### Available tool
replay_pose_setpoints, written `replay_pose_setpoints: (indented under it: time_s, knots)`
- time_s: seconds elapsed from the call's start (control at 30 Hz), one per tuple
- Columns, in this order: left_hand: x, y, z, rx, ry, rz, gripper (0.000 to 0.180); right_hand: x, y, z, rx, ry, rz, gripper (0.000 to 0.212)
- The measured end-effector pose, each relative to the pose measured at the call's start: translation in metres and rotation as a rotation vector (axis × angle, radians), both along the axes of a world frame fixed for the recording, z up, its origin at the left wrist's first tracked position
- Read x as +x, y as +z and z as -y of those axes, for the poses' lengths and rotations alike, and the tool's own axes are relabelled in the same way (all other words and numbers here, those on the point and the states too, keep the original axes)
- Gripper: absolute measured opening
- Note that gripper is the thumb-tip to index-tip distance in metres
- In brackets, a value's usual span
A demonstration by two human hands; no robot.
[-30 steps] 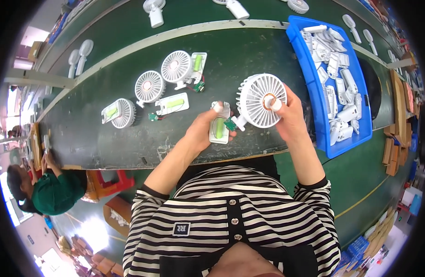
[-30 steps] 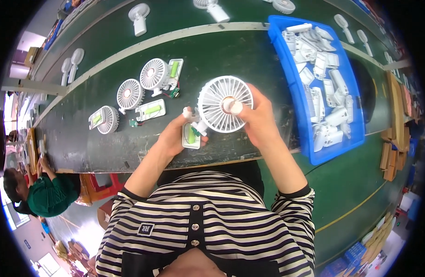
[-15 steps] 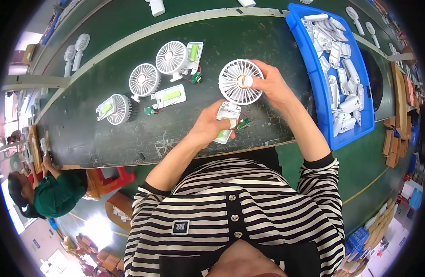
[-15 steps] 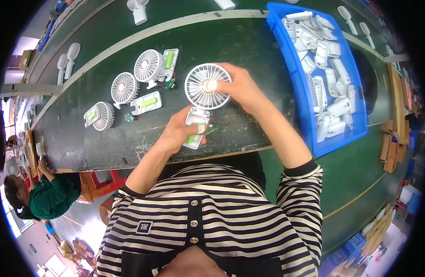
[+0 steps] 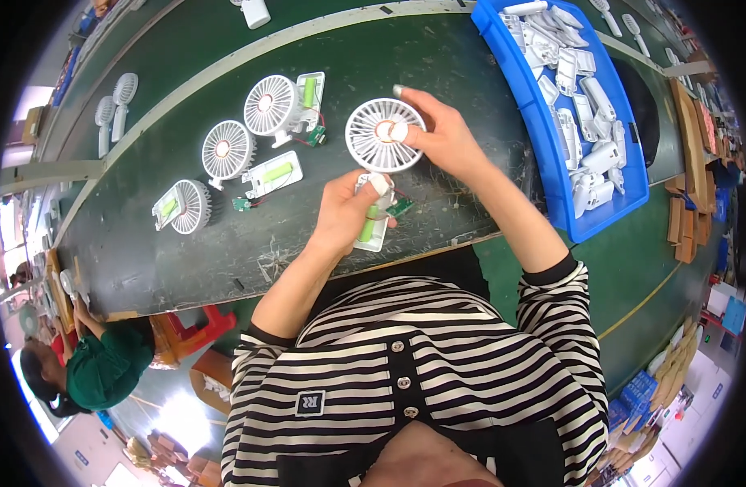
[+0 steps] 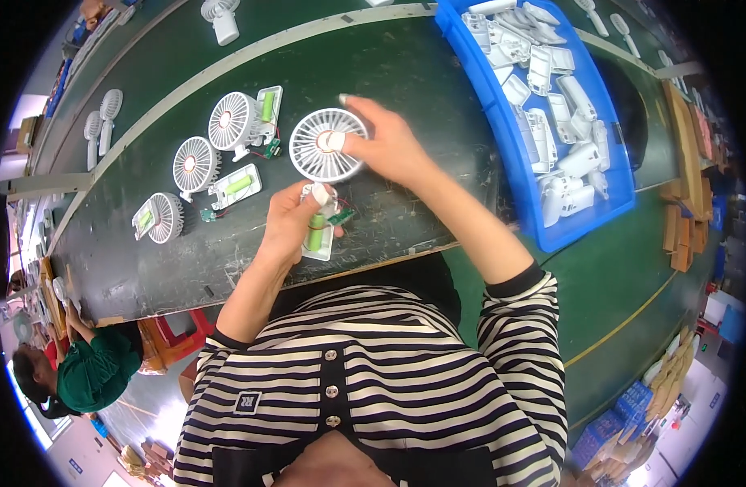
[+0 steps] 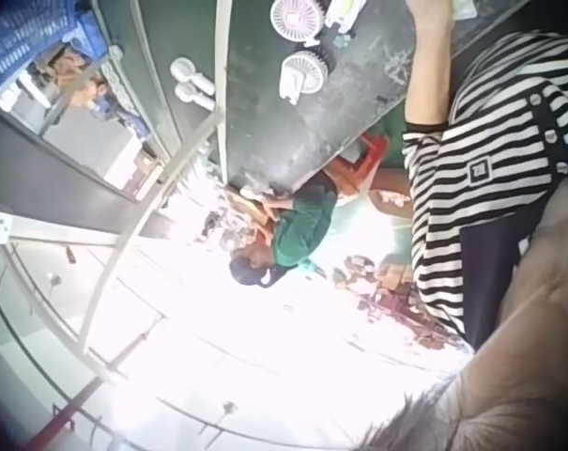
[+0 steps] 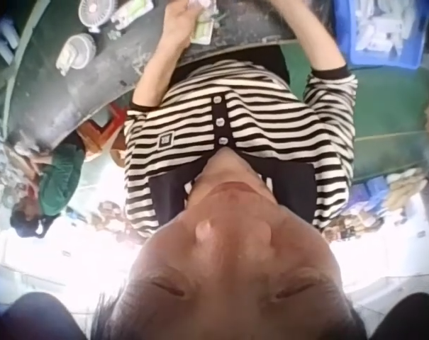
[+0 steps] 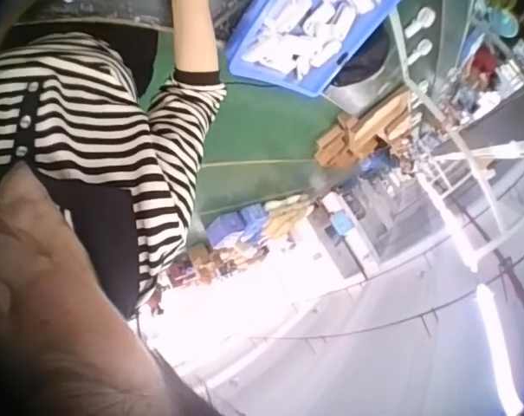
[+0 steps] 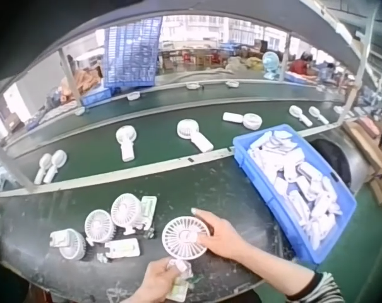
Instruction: The person assembles portable fans by inserting batteries and circuit boards into handle housings, attaching casing covers, and pressing buttons to test the fans before placing them on the conveyor belt.
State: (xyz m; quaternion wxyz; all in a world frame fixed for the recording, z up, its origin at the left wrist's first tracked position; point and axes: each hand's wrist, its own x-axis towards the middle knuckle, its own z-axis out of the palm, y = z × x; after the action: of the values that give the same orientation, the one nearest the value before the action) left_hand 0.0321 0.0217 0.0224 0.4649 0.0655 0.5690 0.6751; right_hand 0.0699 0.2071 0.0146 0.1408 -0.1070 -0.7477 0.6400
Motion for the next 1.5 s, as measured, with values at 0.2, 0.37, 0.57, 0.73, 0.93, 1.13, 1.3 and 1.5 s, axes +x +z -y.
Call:
replay_pose_setpoints:
  time_s: [0.2, 0.37, 0.57, 0.73, 0.93, 1.13, 1.3, 1.5]
  knots:
    - [-0.017, -0.004, -0.003, 0.014, 0.097, 0.262, 0.028, 0.051, 0.017, 0.026, 0.865, -0.049, -0.402, 0.033]
    - [-0.007, -0.006, -0.005, -0.021, 0.052, 0.241, 0.024, 0.040, 0.012, 0.040, 0.900, -0.063, -0.487, 0.029]
    - [-0.004, -0.003, -0.003, -0.016, -0.060, 0.337, 0.023, 0.031, 0.020, 0.039, 0.894, 0.115, -0.452, 0.024]
    - [-0.010, -0.005, 0.002, 0.044, -0.059, 0.441, 0.021, 0.027, 0.028, 0.040, 0.928, 0.254, -0.372, 0.025]
    - [-0.011, -0.005, 0.002, 0.074, -0.120, 0.405, 0.021, 0.026, 0.023, 0.042, 0.959, 0.200, -0.482, 0.028]
    - [-0.010, -0.009, 0.004, 0.137, -0.087, 0.456, 0.024, 0.034, 0.020, 0.050, 1.020, 0.065, -0.609, 0.021]
    - [-0.008, -0.009, -0.001, 0.093, 0.151, 0.476, 0.028, 0.040, 0.006, 0.055, 1.006, -0.058, -0.636, 0.016]
    - [-0.001, -0.001, -0.004, 0.119, 0.213, 0.349, 0.028, 0.043, 0.001, 0.052, 1.012, -0.089, -0.600, 0.015]
